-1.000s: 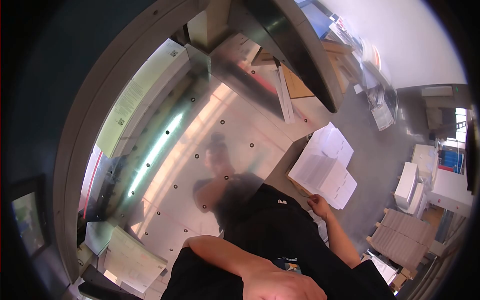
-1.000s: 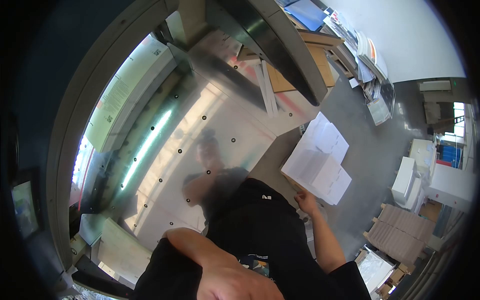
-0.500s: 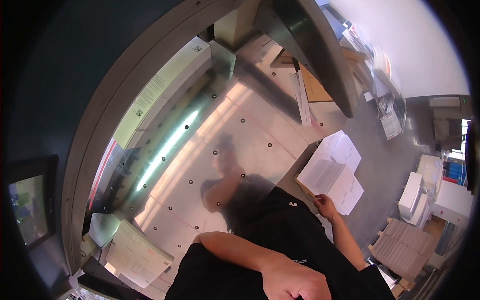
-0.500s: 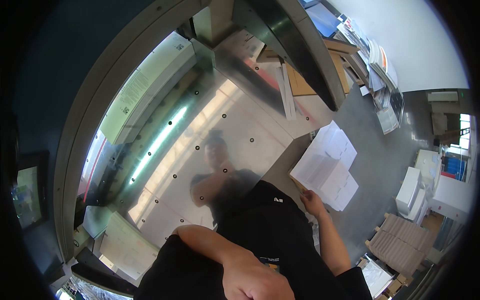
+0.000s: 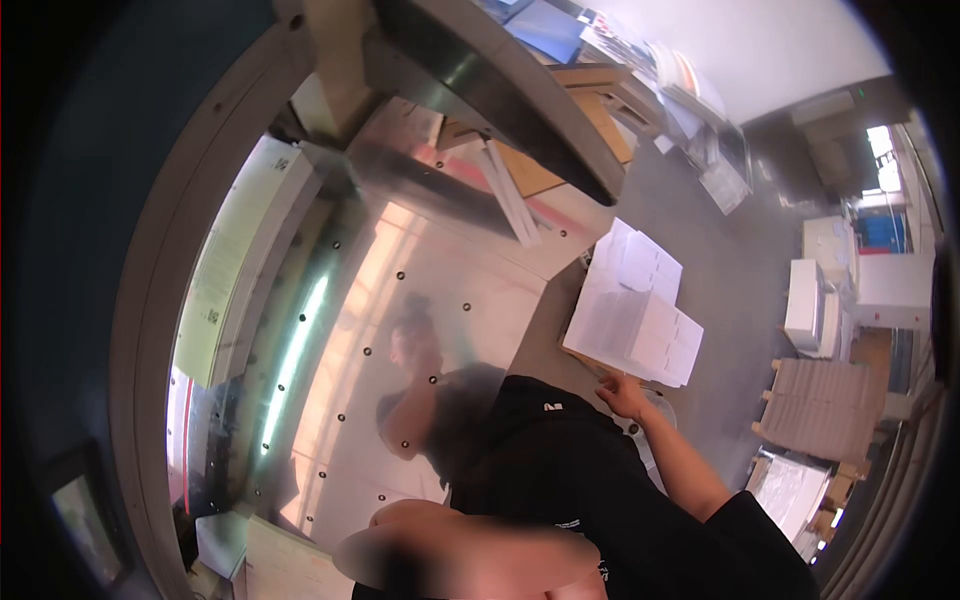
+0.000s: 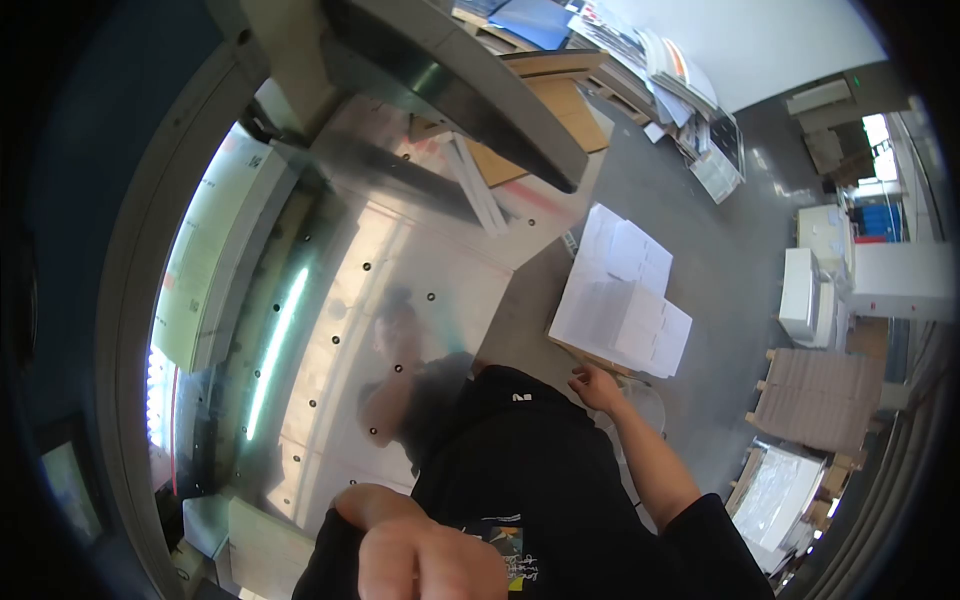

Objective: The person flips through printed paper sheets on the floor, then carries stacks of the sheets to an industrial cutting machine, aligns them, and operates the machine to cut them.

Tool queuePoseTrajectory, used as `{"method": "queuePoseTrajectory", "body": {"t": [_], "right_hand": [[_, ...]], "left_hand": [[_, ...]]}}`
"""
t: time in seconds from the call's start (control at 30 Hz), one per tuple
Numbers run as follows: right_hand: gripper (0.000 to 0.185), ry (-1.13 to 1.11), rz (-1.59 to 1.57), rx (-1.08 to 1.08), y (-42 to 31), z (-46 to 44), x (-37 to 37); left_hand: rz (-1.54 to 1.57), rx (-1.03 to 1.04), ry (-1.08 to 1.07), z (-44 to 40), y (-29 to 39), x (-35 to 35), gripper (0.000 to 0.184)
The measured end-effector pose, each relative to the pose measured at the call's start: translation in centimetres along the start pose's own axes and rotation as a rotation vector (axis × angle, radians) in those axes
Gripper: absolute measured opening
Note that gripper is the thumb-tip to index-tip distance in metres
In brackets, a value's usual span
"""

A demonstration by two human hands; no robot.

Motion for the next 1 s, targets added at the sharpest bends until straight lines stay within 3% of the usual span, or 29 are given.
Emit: {"method": "queuePoseTrajectory", "body": {"t": [0.3, 0.33, 0.43, 0.6, 1.0], "right_hand": [[0.042, 0.02, -0.008, -0.013, 0.7, 0.6, 0.4], [0.043, 0.019, 0.002, -0.007, 0.9, 0.7, 0.6], [0.044, 0.034, 0.019, 0.001, 1.4, 0.6, 0.9], [0.045, 0.046, 0.031, 0.013, 1.5, 1.1, 1.4], [0.047, 0.025, -0.037, 0.04, 1.1, 1.7, 2.0]], "left_hand": [[-0.05, 0.067, 0.031, -0.9, -0.9, -1.1, 0.011], [-0.113, 0.034, 0.043, -0.9, -0.7, -1.2, 0.009], [-0.405, 0.201, 0.012, -1.8, -0.9, -1.7, 0.004], [-0.594, -0.098, -0.078, -1.4, 2.0, -0.9, 0.003], [-0.735, -0.141, -0.115, -1.2, 2.0, -0.2, 0.011]]}}
Point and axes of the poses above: each hand's wrist, its own z-axis away from the middle knuckle, its own x-axis out of the palm, y = z × x, the point moved 2 cm from there along -z, towards the middle knuckle, and after that the axes turned 15 degrees about -y, right-handed, at the moved point
